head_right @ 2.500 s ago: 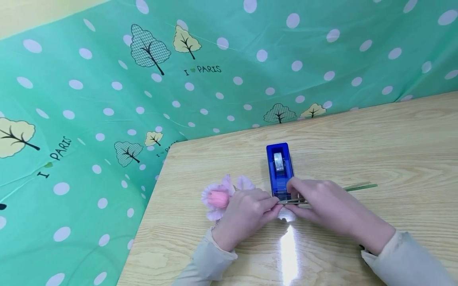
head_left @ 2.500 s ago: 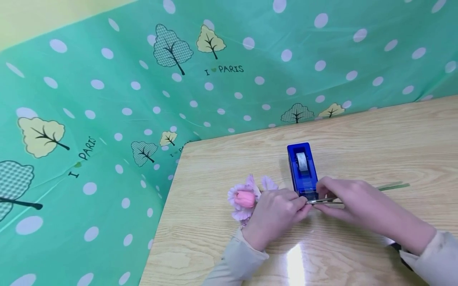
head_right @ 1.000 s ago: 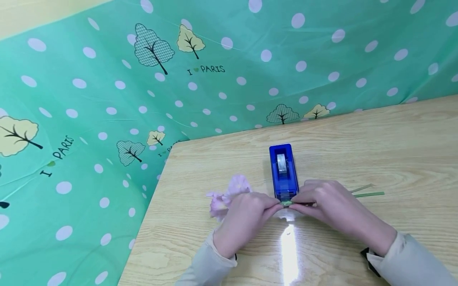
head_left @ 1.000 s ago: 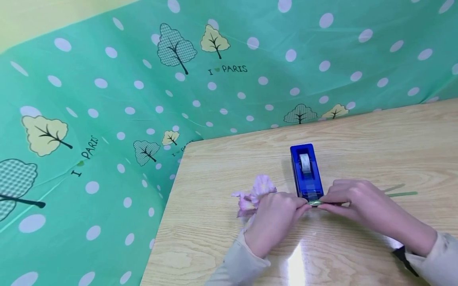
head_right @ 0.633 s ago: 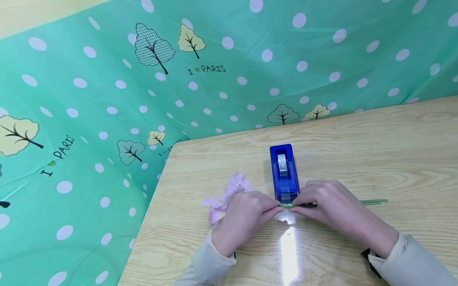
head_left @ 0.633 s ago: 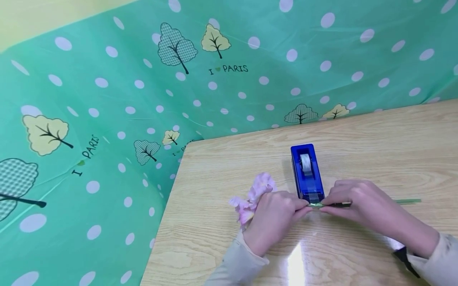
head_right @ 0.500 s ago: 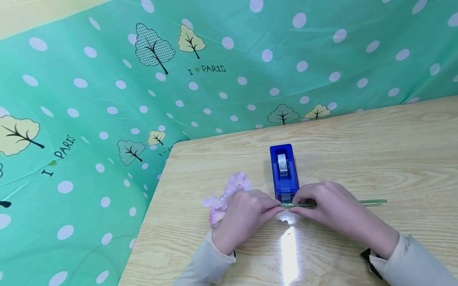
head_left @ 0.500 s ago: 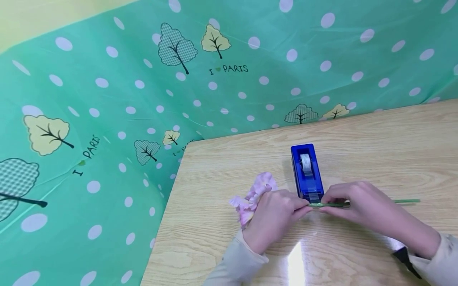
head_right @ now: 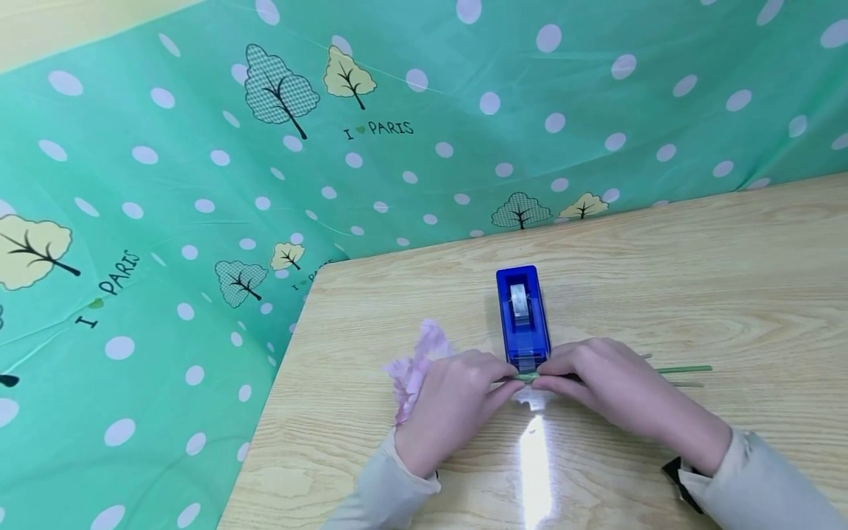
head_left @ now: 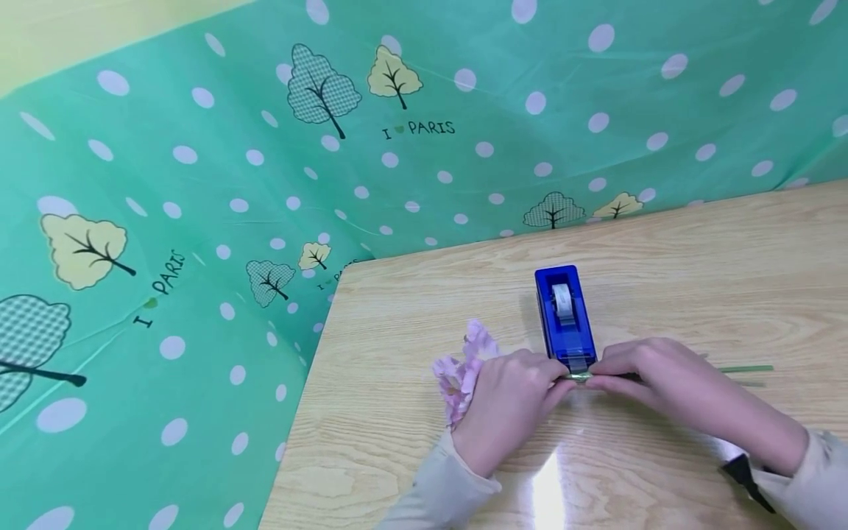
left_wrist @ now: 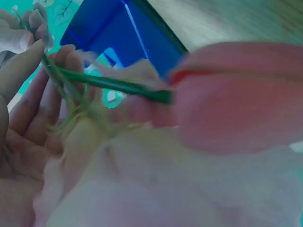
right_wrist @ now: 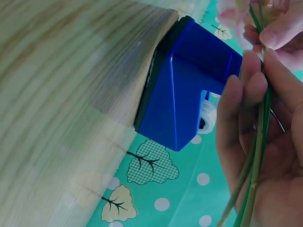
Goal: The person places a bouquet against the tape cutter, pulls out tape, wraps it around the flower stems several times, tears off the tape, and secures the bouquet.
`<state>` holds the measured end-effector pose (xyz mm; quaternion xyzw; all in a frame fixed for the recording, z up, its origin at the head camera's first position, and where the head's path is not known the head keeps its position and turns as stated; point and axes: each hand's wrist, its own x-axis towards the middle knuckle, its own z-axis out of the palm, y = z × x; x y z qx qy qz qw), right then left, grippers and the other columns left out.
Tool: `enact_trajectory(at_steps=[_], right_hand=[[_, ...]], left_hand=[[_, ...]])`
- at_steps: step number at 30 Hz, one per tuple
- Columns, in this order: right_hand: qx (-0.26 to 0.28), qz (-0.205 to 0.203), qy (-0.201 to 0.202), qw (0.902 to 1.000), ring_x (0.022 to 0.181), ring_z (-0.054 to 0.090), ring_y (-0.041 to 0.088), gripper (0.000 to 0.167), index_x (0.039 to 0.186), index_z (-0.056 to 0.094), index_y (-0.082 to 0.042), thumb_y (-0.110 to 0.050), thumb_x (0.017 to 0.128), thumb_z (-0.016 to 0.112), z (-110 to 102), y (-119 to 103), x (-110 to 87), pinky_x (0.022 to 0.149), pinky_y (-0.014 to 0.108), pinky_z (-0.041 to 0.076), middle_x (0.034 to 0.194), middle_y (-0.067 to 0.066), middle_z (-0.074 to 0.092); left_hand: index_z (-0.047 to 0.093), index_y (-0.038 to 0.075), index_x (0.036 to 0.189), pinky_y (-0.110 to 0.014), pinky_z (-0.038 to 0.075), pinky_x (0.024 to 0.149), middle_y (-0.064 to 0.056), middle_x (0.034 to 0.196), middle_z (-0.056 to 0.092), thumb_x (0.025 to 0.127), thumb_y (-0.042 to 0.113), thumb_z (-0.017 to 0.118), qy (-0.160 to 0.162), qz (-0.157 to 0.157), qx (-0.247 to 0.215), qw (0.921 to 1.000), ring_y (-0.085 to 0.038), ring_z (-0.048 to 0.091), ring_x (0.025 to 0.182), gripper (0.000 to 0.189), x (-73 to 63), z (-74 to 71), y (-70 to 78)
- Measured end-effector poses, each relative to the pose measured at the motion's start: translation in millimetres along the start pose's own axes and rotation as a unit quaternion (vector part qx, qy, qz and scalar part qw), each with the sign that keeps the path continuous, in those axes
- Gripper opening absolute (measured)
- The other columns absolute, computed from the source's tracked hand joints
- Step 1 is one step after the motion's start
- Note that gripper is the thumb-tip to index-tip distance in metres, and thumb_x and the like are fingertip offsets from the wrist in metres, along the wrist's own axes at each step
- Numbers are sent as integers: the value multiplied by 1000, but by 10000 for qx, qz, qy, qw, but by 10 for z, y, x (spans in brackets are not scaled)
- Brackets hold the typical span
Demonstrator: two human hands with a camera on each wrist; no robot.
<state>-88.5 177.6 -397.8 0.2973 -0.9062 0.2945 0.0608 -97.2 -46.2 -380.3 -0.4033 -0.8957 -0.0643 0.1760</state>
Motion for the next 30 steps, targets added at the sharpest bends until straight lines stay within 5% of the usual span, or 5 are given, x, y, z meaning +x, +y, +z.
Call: enact_trajectory(at_steps=[12,22,30], right_hand=[[-231,-180,619,9977,67,51,-13,2,86,79,-28,-27,84,78,27,-1,-33,56,19,49,77,-28,61],[-570,-407,840,9940,66,56,-10,12,84,79,-27,-19,77,84,11,-84,27,56,18,52,75,-25,64],[-89,422,-21,9991,66,55,-9,11,90,79,-25,-34,85,78,-2,-84,16,57,21,50,80,-22,67]], left_hand=[[78,26,93,-8,43,60,16,79,71,101,44,54,-721,-138,-671,9950,6,56,61,31,42,47,-90],[79,30,87,-8,45,60,19,82,73,97,43,61,-202,161,-295,9992,4,62,65,25,8,41,-145],[79,30,84,-6,40,57,19,75,71,96,43,62,-429,307,-142,9985,5,57,60,24,24,64,-125]])
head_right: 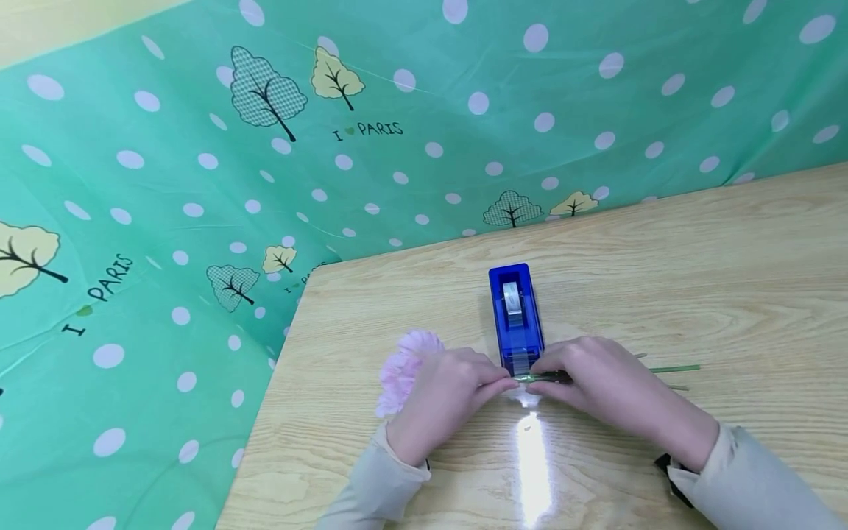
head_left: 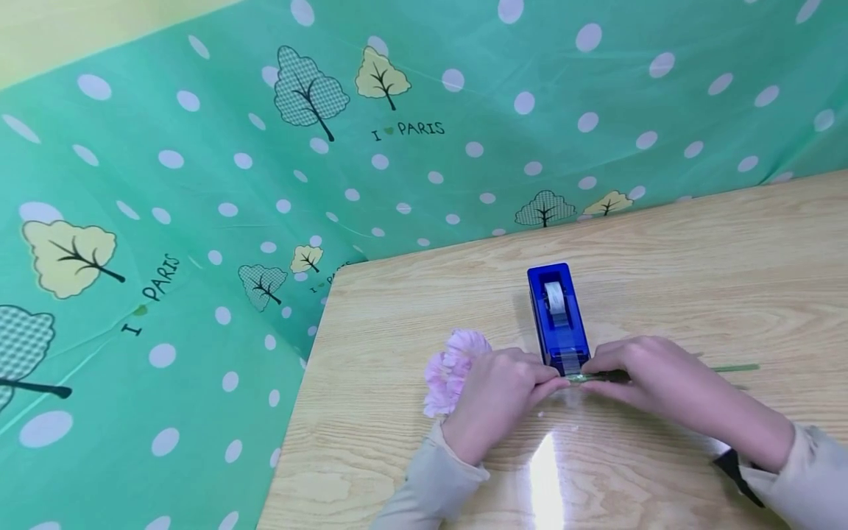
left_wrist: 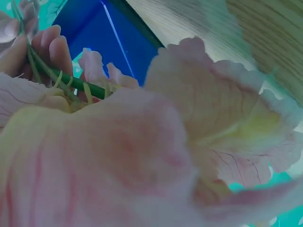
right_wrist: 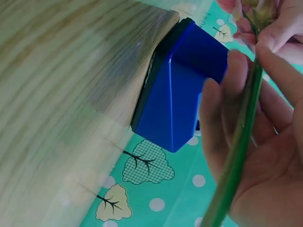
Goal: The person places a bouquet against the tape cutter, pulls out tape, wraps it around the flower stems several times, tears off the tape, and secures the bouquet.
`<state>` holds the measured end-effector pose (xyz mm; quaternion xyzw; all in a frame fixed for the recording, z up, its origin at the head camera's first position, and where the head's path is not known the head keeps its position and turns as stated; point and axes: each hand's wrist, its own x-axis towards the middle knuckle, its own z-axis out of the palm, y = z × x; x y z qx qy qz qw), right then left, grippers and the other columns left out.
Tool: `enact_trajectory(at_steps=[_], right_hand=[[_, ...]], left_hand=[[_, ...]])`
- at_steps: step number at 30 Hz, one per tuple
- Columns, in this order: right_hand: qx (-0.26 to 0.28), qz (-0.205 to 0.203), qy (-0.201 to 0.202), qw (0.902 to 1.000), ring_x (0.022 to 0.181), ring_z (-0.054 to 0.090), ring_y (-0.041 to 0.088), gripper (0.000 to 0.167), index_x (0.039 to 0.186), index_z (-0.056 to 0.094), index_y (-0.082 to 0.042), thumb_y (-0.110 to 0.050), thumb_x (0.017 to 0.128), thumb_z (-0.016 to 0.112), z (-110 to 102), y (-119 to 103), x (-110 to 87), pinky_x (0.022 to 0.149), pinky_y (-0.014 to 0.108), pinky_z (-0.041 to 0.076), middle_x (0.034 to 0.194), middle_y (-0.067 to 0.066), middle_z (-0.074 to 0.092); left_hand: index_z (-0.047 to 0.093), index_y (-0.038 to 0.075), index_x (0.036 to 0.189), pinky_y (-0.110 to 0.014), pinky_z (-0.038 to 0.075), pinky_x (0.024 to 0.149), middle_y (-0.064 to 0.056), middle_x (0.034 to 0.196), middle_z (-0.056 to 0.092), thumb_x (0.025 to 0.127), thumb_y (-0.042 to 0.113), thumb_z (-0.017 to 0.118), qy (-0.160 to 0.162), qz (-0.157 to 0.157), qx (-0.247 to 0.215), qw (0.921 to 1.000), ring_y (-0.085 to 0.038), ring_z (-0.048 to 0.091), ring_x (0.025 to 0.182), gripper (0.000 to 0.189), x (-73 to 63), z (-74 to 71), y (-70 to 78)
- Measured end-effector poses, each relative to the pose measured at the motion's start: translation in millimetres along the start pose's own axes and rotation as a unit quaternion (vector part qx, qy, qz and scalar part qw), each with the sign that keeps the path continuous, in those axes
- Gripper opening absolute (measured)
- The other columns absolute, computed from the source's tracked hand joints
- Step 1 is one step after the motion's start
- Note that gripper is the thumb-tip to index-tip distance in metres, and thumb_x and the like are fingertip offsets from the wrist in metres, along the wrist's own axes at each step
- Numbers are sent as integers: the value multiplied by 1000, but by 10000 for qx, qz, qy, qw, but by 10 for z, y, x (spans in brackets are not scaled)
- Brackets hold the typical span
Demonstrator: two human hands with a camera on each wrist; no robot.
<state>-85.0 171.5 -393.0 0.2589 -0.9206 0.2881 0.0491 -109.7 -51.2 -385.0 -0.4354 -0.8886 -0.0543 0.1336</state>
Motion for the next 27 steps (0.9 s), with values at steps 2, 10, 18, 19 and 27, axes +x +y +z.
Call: enact_trajectory(at_steps=[2,10,18,19,27], right_hand=[[306,336,-182,9988,66,56,-7,15,90,78,-26,-40,89,73,5,-8,14,58,22,49,80,-21,68],[653,1069,150,9920,47,32,0,29,66,72,-28,-37,94,69,67,-56,144,47,21,30,51,-19,46],[557,1430,368,9875,52,45,2,16,75,79,-25,-37,86,78,117,-69,172,52,22,37,65,-16,68],[544,1469,377,9869,52,46,2,16,74,78,-25,-37,85,78,124,-69,170,52,22,37,64,-16,68],[321,1361,574,9885,51,45,1,17,68,75,-26,-30,83,81,174,-88,155,50,22,36,61,-16,66]], left_hand=[[78,30,83,-5,38,56,19,72,69,96,43,63,-42,-2,38,10000,5,54,58,24,-10,15,5],[80,29,86,-8,37,53,17,70,69,97,44,62,-129,-111,177,9997,4,52,56,26,-36,68,14],[80,29,91,-10,36,54,17,73,70,97,45,61,-143,61,349,9993,3,50,56,25,-19,83,22],[80,29,90,-10,36,54,17,73,70,97,45,60,-144,76,390,9991,3,49,56,26,-18,84,25],[80,29,91,-11,34,51,17,69,68,97,47,60,-197,9,500,9986,2,46,53,27,-26,104,34]])
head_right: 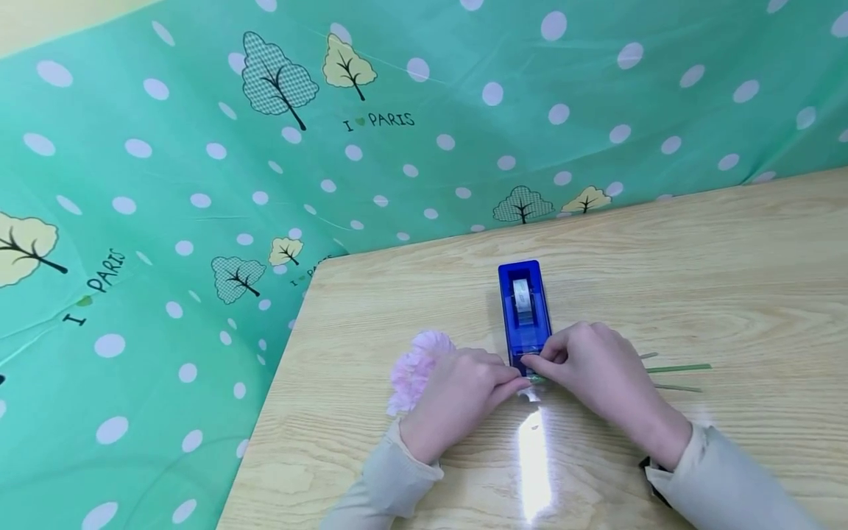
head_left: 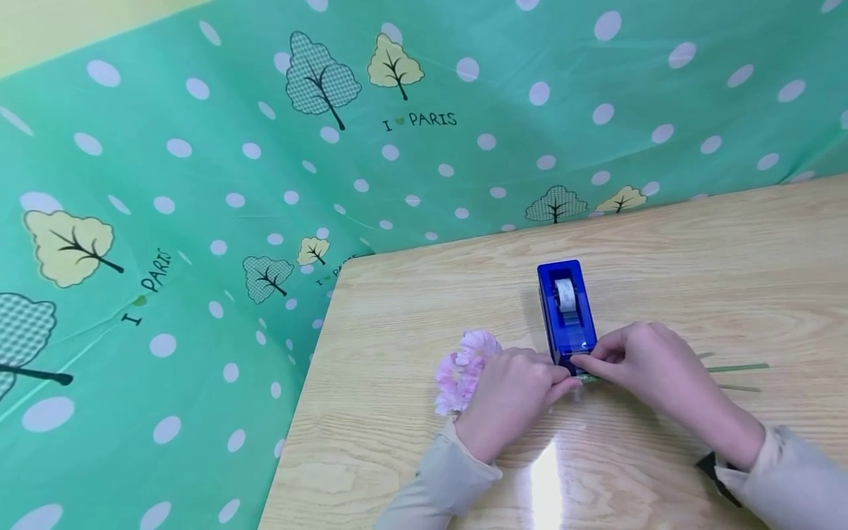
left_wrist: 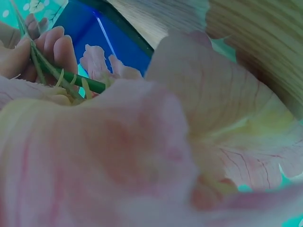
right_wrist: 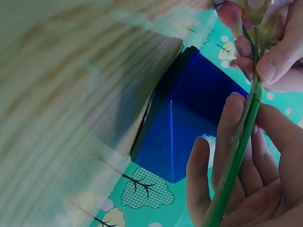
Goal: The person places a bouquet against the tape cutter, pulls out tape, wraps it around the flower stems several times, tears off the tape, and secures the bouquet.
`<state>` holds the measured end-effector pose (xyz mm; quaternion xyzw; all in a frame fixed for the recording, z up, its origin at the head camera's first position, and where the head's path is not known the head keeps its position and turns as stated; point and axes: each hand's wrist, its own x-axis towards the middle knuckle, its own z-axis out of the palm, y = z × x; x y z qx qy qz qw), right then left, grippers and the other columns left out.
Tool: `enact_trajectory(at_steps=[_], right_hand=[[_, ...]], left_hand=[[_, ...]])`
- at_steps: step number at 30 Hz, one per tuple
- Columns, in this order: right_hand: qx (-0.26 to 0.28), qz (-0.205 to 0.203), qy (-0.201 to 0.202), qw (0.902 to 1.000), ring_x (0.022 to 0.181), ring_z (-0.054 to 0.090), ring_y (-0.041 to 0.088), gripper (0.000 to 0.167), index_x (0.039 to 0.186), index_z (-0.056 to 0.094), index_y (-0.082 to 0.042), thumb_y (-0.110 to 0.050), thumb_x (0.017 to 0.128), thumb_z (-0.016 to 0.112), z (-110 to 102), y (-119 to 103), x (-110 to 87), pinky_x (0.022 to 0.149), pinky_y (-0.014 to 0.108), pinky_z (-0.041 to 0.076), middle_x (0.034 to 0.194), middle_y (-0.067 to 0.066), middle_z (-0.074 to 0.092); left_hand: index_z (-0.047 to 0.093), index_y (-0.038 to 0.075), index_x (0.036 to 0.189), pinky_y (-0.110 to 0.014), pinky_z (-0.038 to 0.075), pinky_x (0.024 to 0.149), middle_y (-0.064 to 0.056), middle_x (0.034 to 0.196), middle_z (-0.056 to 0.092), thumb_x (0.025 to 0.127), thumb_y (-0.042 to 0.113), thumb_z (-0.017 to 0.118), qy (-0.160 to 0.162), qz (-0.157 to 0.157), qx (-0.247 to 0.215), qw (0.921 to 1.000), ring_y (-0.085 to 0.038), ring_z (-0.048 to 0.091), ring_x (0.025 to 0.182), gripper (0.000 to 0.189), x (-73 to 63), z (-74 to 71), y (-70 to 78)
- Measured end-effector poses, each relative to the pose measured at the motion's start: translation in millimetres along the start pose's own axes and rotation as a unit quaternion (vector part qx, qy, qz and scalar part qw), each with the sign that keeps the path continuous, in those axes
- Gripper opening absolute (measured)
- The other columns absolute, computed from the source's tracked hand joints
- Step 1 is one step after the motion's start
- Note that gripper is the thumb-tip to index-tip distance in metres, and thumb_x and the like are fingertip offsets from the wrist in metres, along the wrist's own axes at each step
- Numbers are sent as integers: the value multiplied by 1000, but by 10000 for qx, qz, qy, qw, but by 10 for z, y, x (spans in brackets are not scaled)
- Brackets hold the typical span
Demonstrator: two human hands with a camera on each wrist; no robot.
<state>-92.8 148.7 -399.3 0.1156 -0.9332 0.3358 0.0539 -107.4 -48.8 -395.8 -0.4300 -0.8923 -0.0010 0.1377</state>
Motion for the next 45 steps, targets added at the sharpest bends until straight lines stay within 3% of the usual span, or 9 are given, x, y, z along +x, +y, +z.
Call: enact_trajectory(at_steps=[11,23,39,45], right_hand=[[-372,-267,393,9982,48,42,0,23,62,71,-27,-25,81,82,31,-12,-19,45,22,33,56,-17,63],[-612,-241,250,9975,47,42,2,22,63,72,-25,-24,82,81,8,-59,-7,45,23,30,58,-14,63],[-869,-343,466,9945,46,43,2,18,66,74,-22,-25,82,81,50,-61,-43,43,24,33,59,-10,66],[-1105,-399,476,9919,45,37,7,25,62,69,-22,-28,85,78,41,-79,-47,43,27,31,52,-12,55]], left_hand=[[79,30,87,-11,29,49,17,62,62,97,48,58,-25,-298,76,9995,2,39,49,30,3,28,35],[79,29,85,-12,29,48,17,63,63,97,48,58,-30,-428,47,9991,1,40,49,31,13,34,50],[78,29,82,-12,30,50,17,64,64,97,46,60,19,-541,-170,9984,2,41,51,29,0,42,61],[77,30,79,-13,32,50,18,65,64,98,45,59,2,-558,-92,9984,1,45,52,30,14,54,61]])
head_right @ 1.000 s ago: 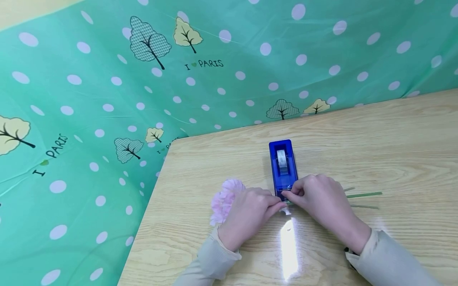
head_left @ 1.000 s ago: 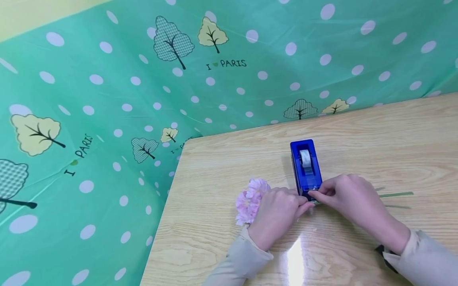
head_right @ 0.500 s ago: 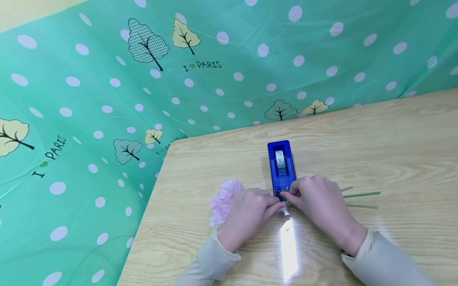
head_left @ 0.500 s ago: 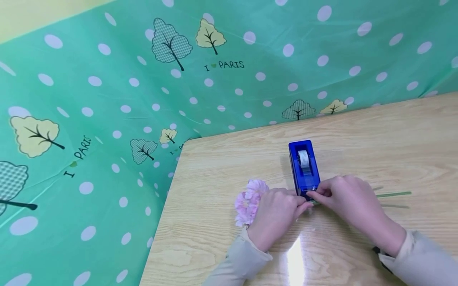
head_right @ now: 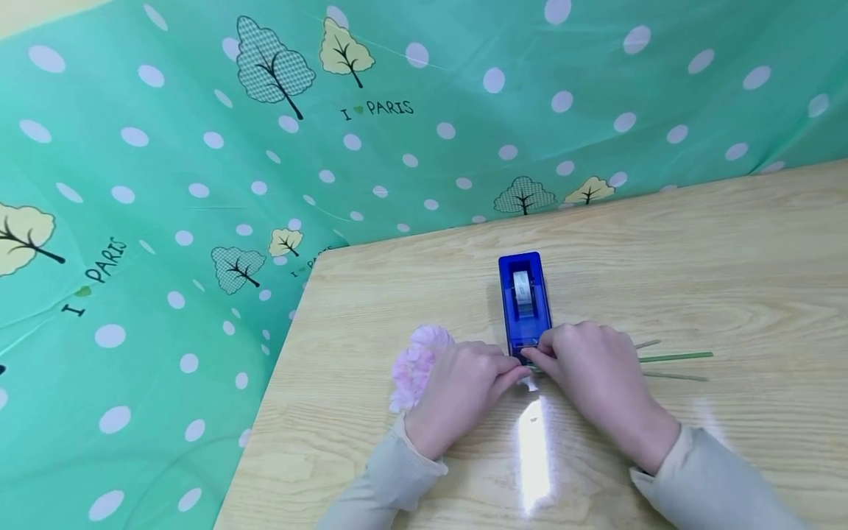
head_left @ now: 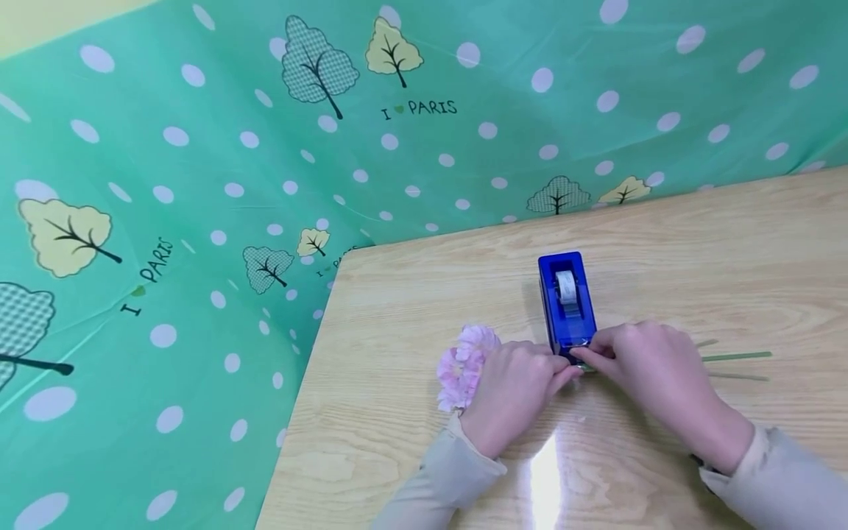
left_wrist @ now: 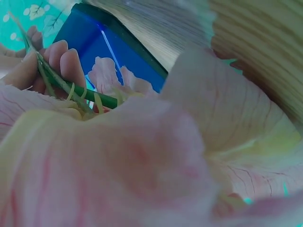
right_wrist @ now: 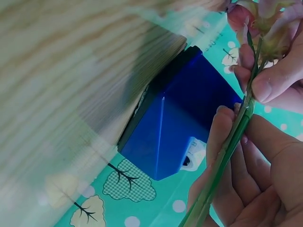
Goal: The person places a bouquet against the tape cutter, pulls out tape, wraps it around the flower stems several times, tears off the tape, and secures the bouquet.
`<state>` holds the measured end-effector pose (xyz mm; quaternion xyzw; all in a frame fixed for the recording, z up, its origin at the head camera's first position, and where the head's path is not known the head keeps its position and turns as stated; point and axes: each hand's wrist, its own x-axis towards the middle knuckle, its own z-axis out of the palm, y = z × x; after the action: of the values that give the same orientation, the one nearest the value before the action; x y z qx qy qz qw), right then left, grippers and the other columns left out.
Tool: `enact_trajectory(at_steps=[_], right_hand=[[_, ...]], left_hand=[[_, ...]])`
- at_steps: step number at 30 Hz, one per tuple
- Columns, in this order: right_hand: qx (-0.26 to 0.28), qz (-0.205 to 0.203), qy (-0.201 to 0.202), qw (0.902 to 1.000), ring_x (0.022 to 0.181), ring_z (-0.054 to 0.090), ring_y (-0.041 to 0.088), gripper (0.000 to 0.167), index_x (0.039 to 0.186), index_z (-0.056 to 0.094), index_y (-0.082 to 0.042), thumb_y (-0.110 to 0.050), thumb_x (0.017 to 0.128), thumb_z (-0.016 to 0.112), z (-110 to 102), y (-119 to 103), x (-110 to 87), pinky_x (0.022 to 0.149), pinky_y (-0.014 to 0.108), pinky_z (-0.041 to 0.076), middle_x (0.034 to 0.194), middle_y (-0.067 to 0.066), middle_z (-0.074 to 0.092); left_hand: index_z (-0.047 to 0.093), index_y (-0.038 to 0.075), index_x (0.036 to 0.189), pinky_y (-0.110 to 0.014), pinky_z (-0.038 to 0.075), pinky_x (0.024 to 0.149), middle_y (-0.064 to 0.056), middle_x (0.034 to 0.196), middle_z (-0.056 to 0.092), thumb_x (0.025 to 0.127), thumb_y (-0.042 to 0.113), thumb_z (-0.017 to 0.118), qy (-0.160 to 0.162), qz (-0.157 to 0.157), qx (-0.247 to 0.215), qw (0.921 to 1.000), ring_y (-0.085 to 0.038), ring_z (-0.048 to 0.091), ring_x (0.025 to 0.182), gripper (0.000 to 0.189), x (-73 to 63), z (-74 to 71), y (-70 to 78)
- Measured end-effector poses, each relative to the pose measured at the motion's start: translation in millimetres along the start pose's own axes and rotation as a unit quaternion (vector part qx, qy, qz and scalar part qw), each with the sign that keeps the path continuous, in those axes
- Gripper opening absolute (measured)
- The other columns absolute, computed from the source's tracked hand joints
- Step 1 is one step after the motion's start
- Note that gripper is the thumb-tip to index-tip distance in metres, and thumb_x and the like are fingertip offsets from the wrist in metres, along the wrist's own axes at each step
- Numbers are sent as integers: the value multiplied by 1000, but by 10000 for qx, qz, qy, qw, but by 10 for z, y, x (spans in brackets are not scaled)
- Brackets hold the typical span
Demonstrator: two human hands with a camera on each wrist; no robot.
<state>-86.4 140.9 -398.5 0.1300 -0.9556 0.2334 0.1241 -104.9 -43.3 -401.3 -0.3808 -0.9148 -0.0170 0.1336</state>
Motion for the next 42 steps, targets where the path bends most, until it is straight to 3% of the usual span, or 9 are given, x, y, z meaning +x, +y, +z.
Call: enact_trajectory(at_steps=[9,29,34,42], right_hand=[[-208,1,-36,9998,45,36,10,29,62,65,-20,-28,87,77,0,-31,-6,42,29,30,49,-10,48],[-333,137,-148,9992,45,42,12,31,59,63,-18,-28,84,78,-2,-20,20,42,34,34,51,-5,53],[-202,160,-309,9992,47,44,10,26,62,67,-16,-24,82,81,29,46,-26,43,34,36,55,-5,60],[61,244,-456,9986,48,42,9,24,64,69,-19,-28,85,78,-62,79,-5,46,30,34,55,-9,57]], left_hand=[[78,29,80,-14,33,49,18,65,64,98,45,60,56,-24,-12,10000,1,48,53,29,3,35,9],[79,31,84,-12,34,50,17,65,63,97,45,60,98,-39,-25,9999,2,48,54,27,27,70,34],[79,31,84,-12,34,51,17,66,63,97,46,60,28,107,-2,9999,2,49,57,28,17,113,85],[78,31,85,-11,33,50,18,69,65,98,46,58,223,105,-24,9997,2,51,58,28,15,53,102]])
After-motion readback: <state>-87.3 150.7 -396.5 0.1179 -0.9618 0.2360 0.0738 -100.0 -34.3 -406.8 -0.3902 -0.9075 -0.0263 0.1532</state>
